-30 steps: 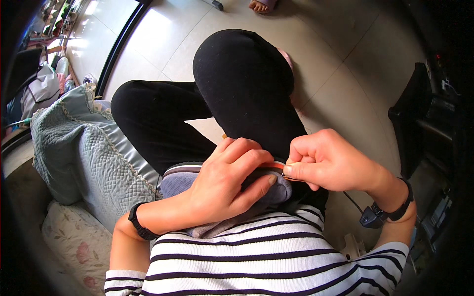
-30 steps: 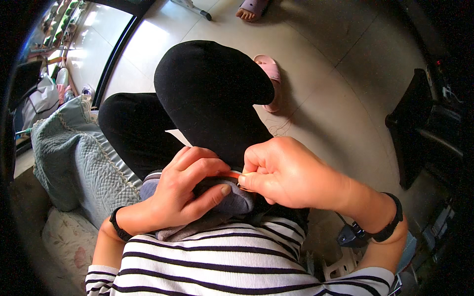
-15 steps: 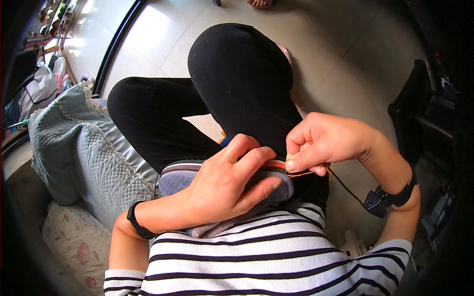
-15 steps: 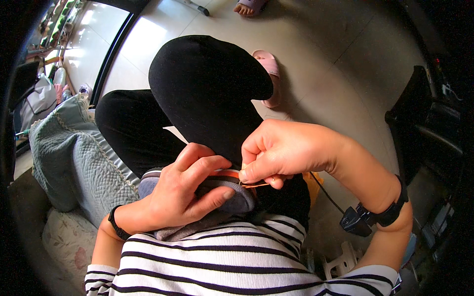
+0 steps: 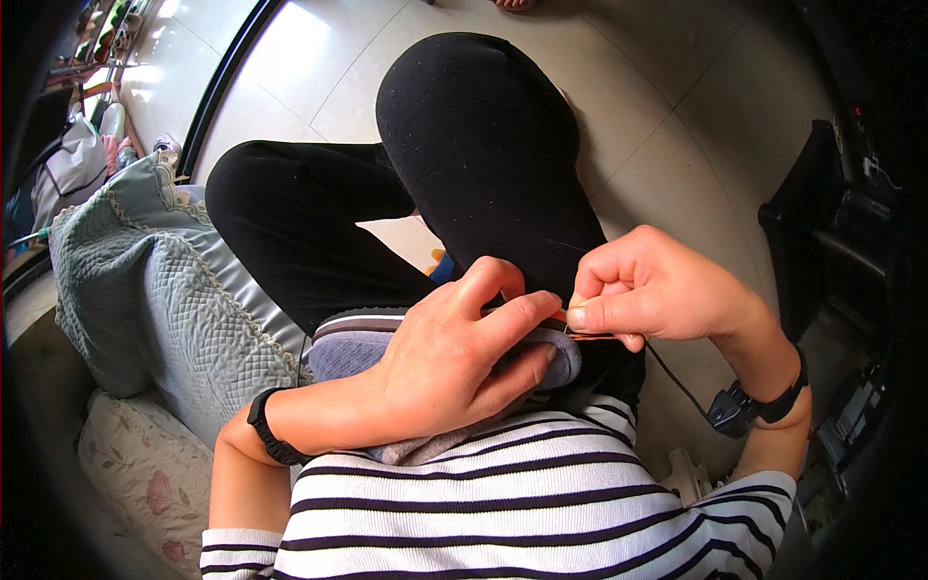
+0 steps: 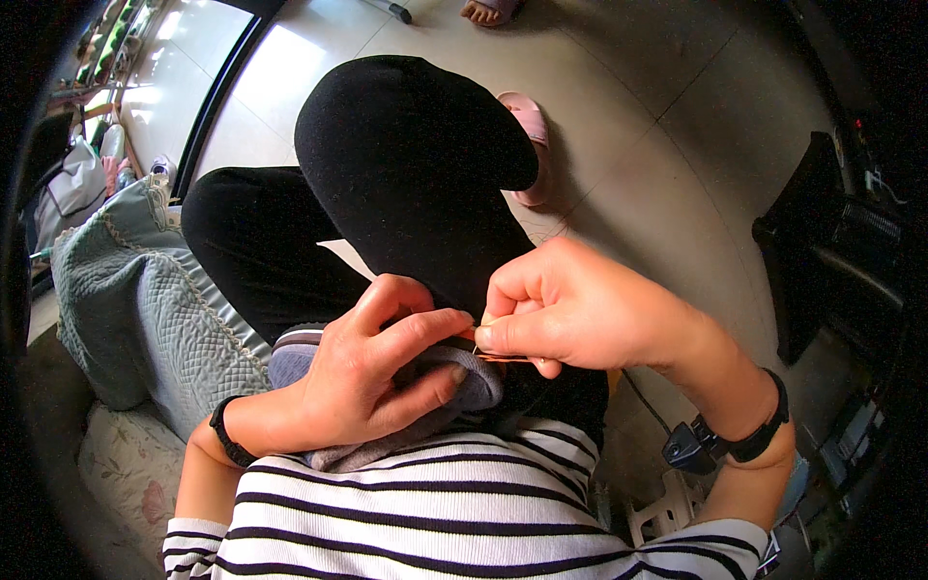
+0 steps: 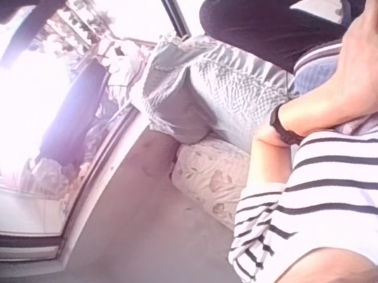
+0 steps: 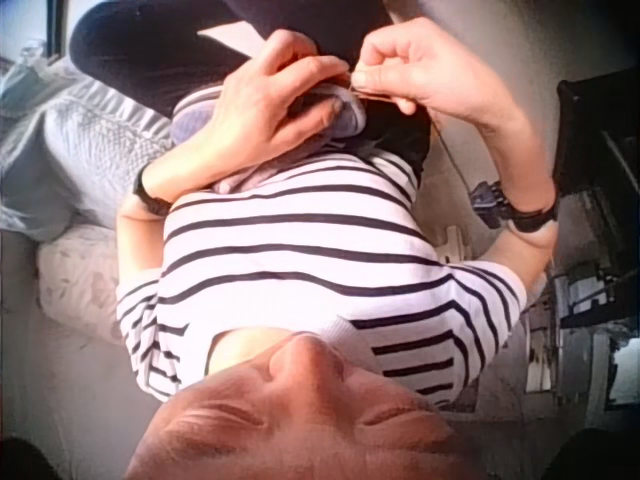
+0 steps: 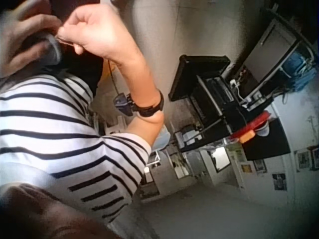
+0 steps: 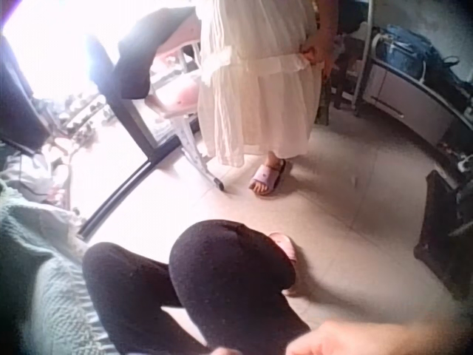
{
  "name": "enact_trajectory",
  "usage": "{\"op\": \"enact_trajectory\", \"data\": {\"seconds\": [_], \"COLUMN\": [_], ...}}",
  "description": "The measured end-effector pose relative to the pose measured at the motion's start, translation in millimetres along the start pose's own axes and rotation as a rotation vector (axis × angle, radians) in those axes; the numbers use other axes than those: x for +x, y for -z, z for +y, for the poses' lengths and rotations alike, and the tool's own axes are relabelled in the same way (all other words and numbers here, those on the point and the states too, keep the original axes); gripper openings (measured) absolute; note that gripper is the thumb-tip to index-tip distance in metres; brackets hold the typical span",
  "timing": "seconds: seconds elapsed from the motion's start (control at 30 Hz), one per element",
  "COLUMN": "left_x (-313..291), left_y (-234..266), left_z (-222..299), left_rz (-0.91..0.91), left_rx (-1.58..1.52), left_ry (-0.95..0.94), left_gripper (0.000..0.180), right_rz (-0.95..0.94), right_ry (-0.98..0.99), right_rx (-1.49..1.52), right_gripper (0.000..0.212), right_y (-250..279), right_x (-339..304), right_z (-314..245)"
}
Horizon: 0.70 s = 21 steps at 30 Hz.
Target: The person sews the edge of a shoe by hand using a needle and thread, pulling the thread through the material and looping it.
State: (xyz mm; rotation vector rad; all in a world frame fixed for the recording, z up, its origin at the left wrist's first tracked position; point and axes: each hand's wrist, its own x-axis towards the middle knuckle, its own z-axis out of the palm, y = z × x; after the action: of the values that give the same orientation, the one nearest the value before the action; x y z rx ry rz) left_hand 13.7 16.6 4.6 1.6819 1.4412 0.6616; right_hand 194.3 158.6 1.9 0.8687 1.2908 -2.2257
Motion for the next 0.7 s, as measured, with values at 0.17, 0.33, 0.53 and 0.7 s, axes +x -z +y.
{"op": "enact_trajectory", "data": {"seconds": [0.17,0.33,0.53,0.7], "left_x": [-1.3,2.6,1.3,0.3], "left_y": [-0.5,1.8,-1.1,-2.3], "left_z": [-1.8,1.7,-2.7,-4.2], "left_rz": [-0.006,-0.028,-0.004,0.040], "left_rx": [0.002,-0.070,-0.125,-0.112], "left_ry": [0.001,0.036,0.041,0.011], "left_gripper": [0.041,0.038,0.037,0.035], "right_rz": [0.097,0.028,0.014,0.106], "right_ry": [0.056,0.043,0.037,0.075], "right_rx": [0.057,0.050,0.023,0.031], "right_gripper": [0.019,0.018,0.017,0.016], "right_y": [-8.0,-1.5,1.6,-9.5], "right_x": [-5.7,-2.8,0.2,-5.5], "right_z": [6.0,10.0,8.3,8.8]}}
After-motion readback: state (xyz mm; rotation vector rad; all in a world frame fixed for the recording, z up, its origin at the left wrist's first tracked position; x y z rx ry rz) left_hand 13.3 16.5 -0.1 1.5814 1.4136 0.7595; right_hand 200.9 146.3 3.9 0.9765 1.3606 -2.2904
